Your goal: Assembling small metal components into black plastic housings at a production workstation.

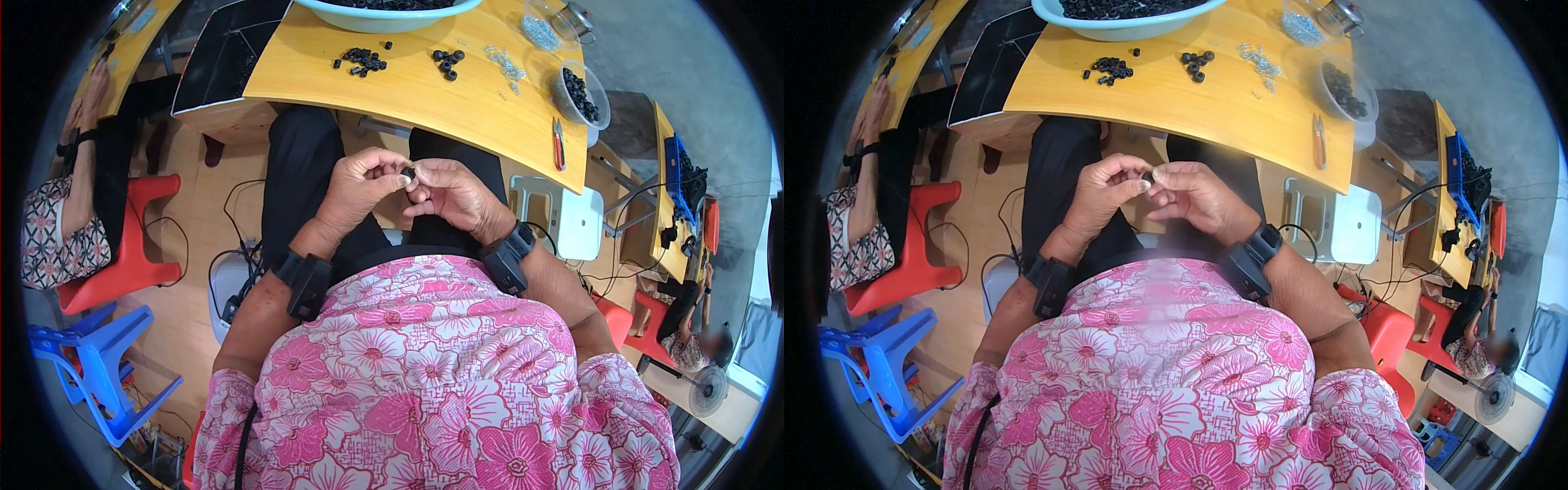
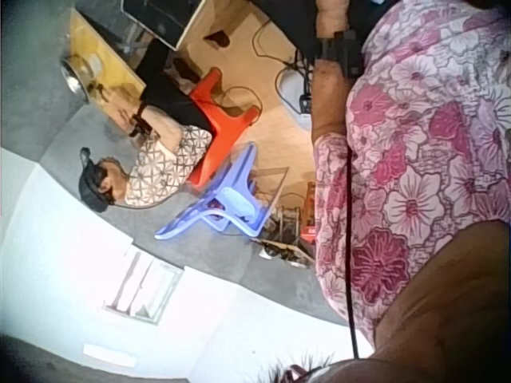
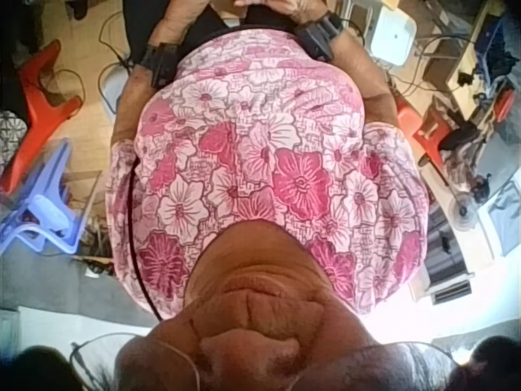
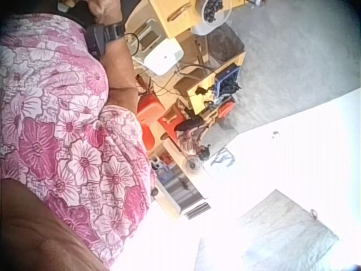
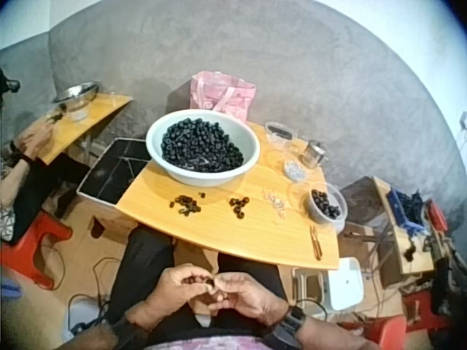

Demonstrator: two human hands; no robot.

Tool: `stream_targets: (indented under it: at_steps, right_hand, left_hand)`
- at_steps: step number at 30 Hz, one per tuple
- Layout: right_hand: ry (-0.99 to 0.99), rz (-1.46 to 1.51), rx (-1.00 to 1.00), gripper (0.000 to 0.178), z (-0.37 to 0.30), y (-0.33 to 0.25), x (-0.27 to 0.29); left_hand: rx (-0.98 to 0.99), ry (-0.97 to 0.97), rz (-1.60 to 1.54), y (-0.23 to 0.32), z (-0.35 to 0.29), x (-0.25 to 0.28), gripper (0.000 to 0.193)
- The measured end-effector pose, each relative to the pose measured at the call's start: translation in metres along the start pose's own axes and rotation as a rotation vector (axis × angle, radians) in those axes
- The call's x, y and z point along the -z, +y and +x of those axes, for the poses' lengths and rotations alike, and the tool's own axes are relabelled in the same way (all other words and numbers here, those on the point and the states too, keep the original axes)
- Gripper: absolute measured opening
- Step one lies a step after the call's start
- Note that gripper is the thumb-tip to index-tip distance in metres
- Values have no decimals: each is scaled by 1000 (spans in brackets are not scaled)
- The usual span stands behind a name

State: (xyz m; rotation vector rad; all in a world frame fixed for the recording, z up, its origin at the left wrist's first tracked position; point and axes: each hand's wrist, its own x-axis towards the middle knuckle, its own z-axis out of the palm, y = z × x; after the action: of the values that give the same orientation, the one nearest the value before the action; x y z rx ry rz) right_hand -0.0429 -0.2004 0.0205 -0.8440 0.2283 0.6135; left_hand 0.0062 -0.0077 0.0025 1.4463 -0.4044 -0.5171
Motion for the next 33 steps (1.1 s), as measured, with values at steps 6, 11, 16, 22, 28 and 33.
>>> stream_targets:
  at_steps: [6, 11, 16, 22, 28, 33]
  right_hand:
    - [7, 11, -22, 21, 0, 2, 1]
    - [18, 34, -31, 22, 1, 4, 1]
    - [14, 63, -34, 21, 4, 5, 5]
    - [10, 39, -26, 21, 4, 2, 6]
    - [36, 103, -3, 19, 5, 6, 11]
    - [-3, 122, 11, 19, 6, 7, 9]
  left_hand:
    - [-31, 7, -18, -3, 0, 0, 15]
    - [-29, 6, -16, -2, 0, 0, 15]
    - [-1, -22, -9, -1, 0, 0, 14]
    - [-33, -27, -5, -4, 3, 0, 15]
    - [21, -44, -68, 1, 1, -3, 26]
    - [105, -117, -105, 2, 1, -1, 36]
